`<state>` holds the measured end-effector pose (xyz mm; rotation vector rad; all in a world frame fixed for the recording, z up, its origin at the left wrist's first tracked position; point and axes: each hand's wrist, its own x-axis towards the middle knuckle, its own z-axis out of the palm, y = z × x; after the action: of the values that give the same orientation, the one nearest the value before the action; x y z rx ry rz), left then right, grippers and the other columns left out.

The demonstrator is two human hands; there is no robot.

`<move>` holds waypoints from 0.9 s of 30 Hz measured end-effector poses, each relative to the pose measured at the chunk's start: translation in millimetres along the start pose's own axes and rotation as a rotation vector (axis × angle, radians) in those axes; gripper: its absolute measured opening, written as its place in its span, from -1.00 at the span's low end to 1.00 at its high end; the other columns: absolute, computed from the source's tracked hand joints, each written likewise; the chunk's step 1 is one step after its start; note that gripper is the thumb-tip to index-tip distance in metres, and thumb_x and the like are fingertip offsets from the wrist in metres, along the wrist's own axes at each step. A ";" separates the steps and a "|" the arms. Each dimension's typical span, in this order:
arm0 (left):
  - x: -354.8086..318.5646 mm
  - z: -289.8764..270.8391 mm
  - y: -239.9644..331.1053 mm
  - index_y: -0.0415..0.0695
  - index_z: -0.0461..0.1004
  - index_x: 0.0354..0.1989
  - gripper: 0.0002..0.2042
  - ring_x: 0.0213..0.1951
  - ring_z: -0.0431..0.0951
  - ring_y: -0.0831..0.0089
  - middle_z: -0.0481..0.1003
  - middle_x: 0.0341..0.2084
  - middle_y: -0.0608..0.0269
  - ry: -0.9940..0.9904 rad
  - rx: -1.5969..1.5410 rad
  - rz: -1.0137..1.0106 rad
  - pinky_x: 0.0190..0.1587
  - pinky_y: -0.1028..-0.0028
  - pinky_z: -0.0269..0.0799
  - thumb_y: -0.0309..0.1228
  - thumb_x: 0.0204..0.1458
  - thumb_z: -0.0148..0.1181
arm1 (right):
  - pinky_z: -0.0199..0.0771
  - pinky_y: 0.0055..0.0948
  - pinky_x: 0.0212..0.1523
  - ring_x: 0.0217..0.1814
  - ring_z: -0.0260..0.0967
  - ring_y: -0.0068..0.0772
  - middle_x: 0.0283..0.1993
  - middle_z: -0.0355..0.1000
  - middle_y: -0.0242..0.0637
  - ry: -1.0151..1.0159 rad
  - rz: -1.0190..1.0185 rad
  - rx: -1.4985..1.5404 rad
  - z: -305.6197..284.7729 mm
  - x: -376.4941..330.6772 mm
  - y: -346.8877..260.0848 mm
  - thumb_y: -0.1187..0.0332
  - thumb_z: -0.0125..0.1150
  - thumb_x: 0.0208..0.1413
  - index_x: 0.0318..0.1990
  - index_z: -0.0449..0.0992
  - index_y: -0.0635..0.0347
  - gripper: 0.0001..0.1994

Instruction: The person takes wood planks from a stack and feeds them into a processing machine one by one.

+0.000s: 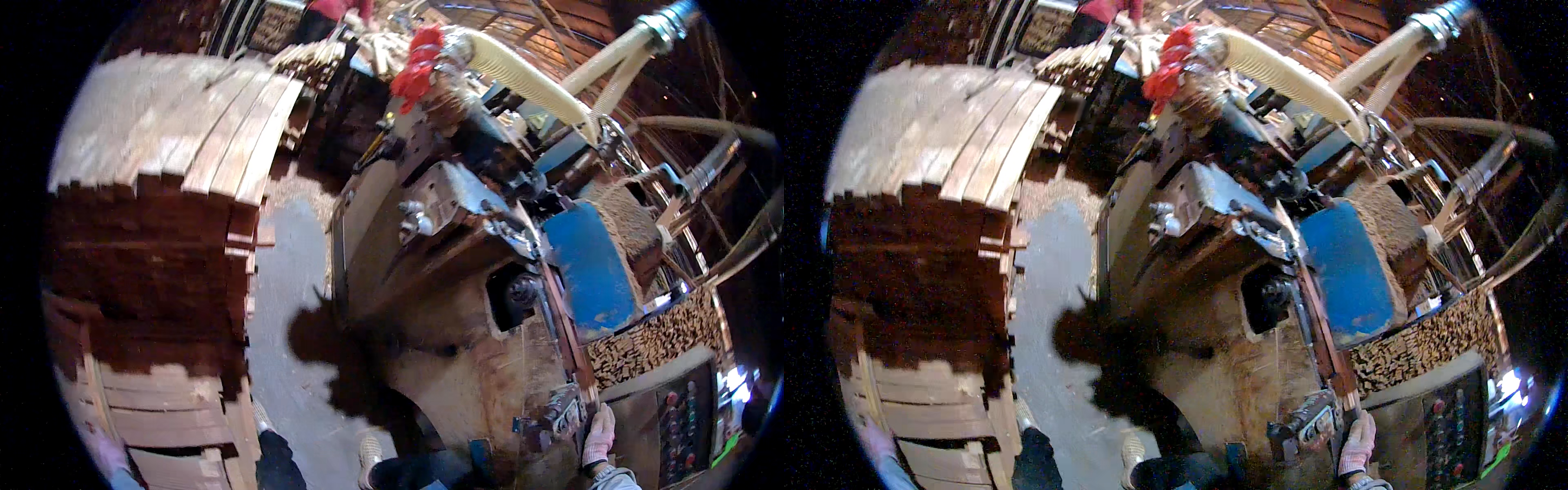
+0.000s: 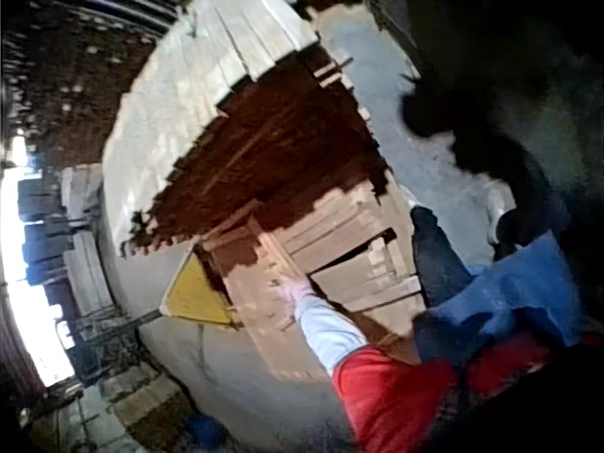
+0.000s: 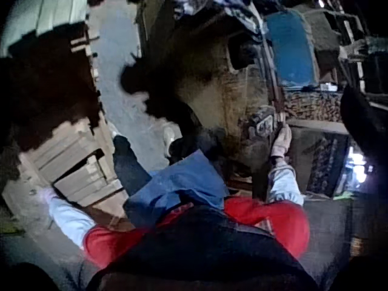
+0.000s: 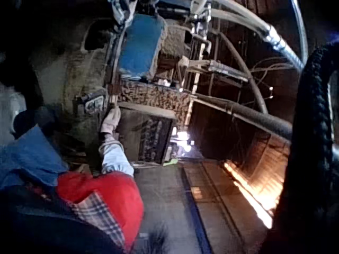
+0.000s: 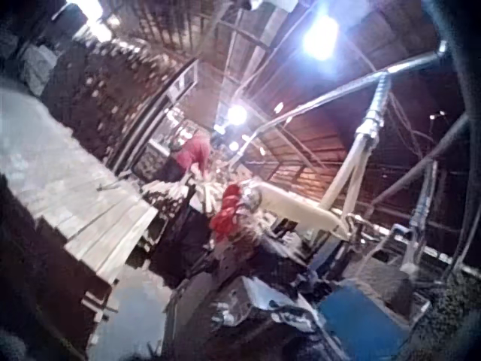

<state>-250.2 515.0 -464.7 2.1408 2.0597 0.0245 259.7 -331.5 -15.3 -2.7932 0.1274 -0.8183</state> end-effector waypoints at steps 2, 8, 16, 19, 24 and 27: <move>-17.9 -3.0 -0.8 -0.25 0.12 0.35 -0.18 0.11 0.42 0.11 0.37 0.12 -0.10 0.024 -0.300 0.081 0.21 0.25 0.32 -0.41 -0.12 0.42 | 0.16 -0.26 0.37 0.37 0.21 -0.09 0.31 0.29 -0.02 -0.034 0.015 0.077 -5.1 -8.4 1.2 0.30 0.01 0.34 0.23 0.41 0.30 -0.61; -189.5 -171.1 117.0 -0.24 0.31 0.25 -0.46 -0.10 0.49 0.25 0.48 -0.06 0.04 -0.517 -1.370 -0.267 -0.02 0.25 0.49 -0.42 0.09 0.28 | 0.18 -0.26 0.37 0.33 0.27 -0.05 0.24 0.37 -0.05 0.099 -0.305 0.123 -31.3 -43.5 -30.9 0.54 0.14 0.09 0.19 0.44 0.31 -0.55; -401.5 -300.6 300.7 -0.17 0.21 0.33 -0.42 -0.11 0.48 0.33 0.42 -0.04 0.10 -0.897 -1.787 0.030 -0.05 0.29 0.52 -0.43 0.10 0.21 | 0.21 -0.12 0.37 0.40 0.20 0.07 0.35 0.26 0.04 -0.685 -0.773 0.580 -108.0 -173.6 -195.7 0.11 0.43 -0.04 0.29 0.36 0.19 -0.27; -488.2 -347.6 353.5 -0.17 0.22 0.33 -0.41 -0.22 0.46 0.45 0.44 -0.13 0.14 -1.130 -1.340 0.393 -0.22 0.42 0.49 -0.31 0.13 0.21 | 0.03 -0.24 0.46 0.54 -0.02 -0.08 0.48 0.03 0.03 -0.858 -0.641 0.672 -128.8 -188.6 -169.0 0.09 0.45 -0.04 0.43 0.11 0.20 -0.09; -608.2 -377.0 389.7 -0.30 0.15 0.31 -0.31 0.05 0.43 0.37 0.41 0.07 0.16 -1.493 -1.625 0.929 0.16 0.32 0.37 -0.26 0.09 0.34 | 0.24 -0.39 0.33 0.34 0.27 -0.32 0.31 0.33 -0.07 -0.700 -0.154 0.961 -185.7 -182.8 -66.5 0.47 0.45 -0.01 0.32 0.28 0.35 -0.29; -646.5 -370.7 401.0 -0.24 -0.12 0.46 -0.20 0.10 0.43 0.31 0.35 0.17 0.02 -1.643 -1.587 0.987 0.14 0.34 0.39 -0.34 0.16 0.24 | 0.36 -0.35 0.24 0.25 0.39 -0.23 0.22 0.43 -0.08 -0.447 -0.316 0.431 -245.2 -185.8 18.8 0.45 0.50 -0.12 0.23 0.39 0.31 -0.32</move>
<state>69.6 -98.4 22.7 0.9213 -0.2210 0.0058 -29.5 -369.7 83.8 -2.5249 -0.5125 -0.2168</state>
